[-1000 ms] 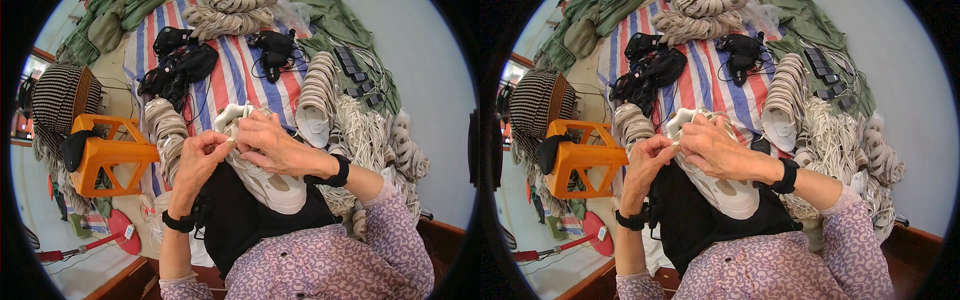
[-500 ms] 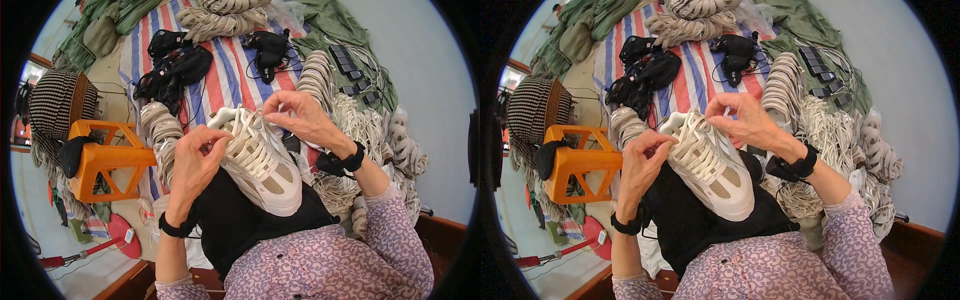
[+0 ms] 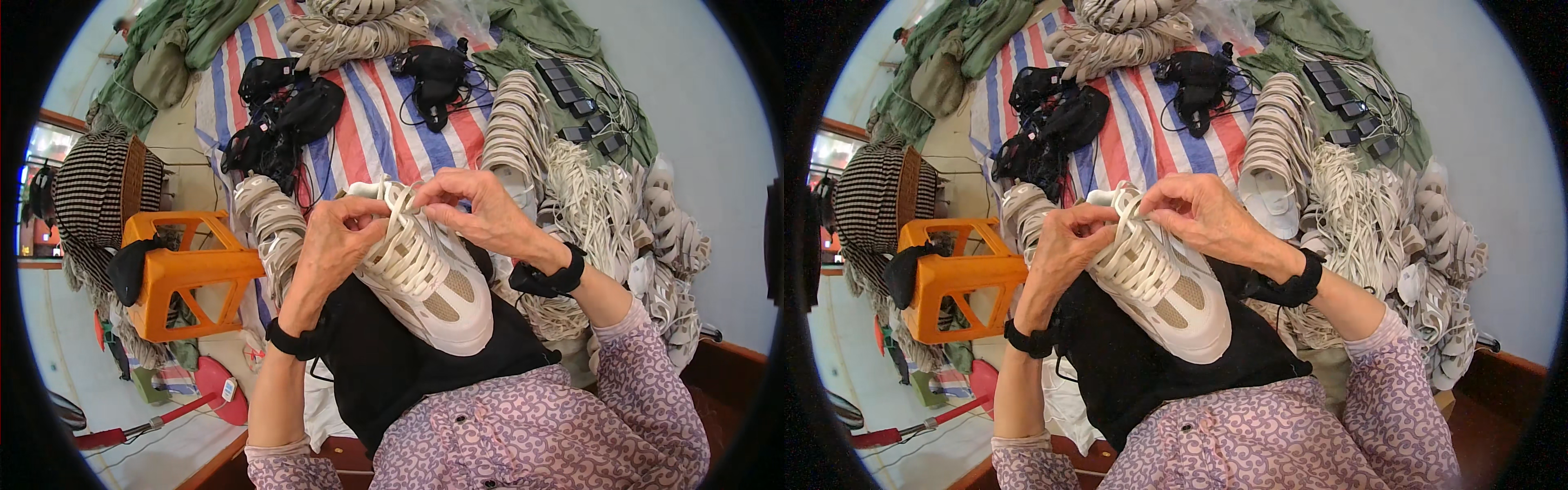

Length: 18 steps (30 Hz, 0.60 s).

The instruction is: Lacing a pair of white and tan sneakers.

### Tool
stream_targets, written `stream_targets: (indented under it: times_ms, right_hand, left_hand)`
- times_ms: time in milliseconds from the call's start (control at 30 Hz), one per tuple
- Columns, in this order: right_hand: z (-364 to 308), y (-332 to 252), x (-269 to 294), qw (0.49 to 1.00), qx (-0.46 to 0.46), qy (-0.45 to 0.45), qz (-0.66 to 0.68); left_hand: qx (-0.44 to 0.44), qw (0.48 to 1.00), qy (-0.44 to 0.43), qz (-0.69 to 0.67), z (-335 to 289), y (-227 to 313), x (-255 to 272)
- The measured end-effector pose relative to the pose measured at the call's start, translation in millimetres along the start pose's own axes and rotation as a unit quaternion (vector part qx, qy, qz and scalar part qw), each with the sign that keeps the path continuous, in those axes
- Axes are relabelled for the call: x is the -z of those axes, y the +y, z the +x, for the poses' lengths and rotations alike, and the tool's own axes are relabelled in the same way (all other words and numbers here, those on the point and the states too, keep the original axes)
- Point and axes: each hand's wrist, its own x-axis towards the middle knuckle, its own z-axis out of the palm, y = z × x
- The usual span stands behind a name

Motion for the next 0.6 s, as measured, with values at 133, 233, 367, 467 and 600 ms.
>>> stream_targets:
  times_ms: [133,233,367,467,600]
  right_hand:
    - [0.6,0.3,-2.0,1.0,0.013,0.018,0.0]
    - [0.7,-1.3,-5.4,0.994,0.099,-0.024,-0.044]
    - [5.6,-2.8,-11.0,0.982,0.149,-0.044,-0.104]
    - [9.6,-2.9,-11.4,0.976,0.169,-0.056,-0.124]
    - [11.0,-4.6,-10.7,0.978,0.155,-0.074,-0.12]
  left_hand:
    - [0.003,0.996,-0.039,-0.074,6.0,-2.6,-3.2]
    - [0.023,0.992,-0.068,-0.108,13.2,-6.8,-0.3]
    - [0.046,0.989,-0.102,-0.099,20.8,-8.6,5.6]
    - [0.051,0.988,-0.114,-0.093,21.4,-5.0,7.9]
    - [0.049,0.99,-0.123,-0.052,24.6,2.5,7.2]
